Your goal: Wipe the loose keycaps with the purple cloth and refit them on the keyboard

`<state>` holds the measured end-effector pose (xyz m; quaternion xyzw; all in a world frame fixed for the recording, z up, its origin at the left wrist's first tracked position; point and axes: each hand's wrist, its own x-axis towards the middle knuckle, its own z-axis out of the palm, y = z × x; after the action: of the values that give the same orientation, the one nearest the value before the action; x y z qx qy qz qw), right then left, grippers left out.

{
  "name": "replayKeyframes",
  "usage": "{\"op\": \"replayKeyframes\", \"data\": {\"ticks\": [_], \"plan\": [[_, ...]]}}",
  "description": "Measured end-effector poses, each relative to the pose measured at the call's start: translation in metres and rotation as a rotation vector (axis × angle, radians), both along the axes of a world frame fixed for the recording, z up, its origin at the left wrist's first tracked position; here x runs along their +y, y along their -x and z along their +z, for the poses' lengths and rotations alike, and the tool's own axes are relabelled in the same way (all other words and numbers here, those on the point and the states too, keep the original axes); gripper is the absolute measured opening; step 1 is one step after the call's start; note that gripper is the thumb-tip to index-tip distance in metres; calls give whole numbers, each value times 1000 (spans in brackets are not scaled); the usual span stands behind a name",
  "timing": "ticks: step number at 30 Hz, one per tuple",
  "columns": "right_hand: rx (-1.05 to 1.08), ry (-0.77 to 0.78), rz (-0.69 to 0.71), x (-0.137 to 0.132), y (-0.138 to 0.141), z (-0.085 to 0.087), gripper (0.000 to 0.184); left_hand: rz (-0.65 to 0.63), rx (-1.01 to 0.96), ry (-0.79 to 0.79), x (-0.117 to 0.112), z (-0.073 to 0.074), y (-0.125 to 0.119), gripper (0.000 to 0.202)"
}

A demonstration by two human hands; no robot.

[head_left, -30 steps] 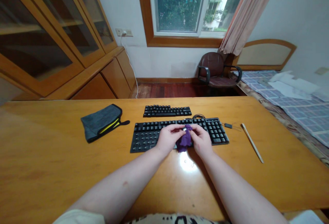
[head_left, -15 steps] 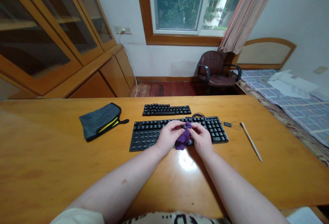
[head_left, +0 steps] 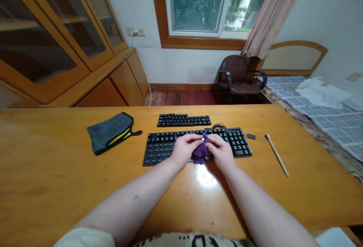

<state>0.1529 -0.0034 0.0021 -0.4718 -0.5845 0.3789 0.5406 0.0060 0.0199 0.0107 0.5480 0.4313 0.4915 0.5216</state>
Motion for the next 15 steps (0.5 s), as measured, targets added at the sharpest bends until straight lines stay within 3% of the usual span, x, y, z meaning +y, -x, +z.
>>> {"op": "replayKeyframes", "data": {"ticks": [4, 7, 15], "plan": [[32, 2, 4, -1, 1, 1, 13, 9, 97, -122, -2, 0, 3, 9], [74, -5, -48, -1, 1, -2, 3, -3, 93, -91, -3, -2, 4, 11], [26, -55, -139, 0, 0, -1, 9, -36, 64, -27, -4, 0, -1, 21]]}}
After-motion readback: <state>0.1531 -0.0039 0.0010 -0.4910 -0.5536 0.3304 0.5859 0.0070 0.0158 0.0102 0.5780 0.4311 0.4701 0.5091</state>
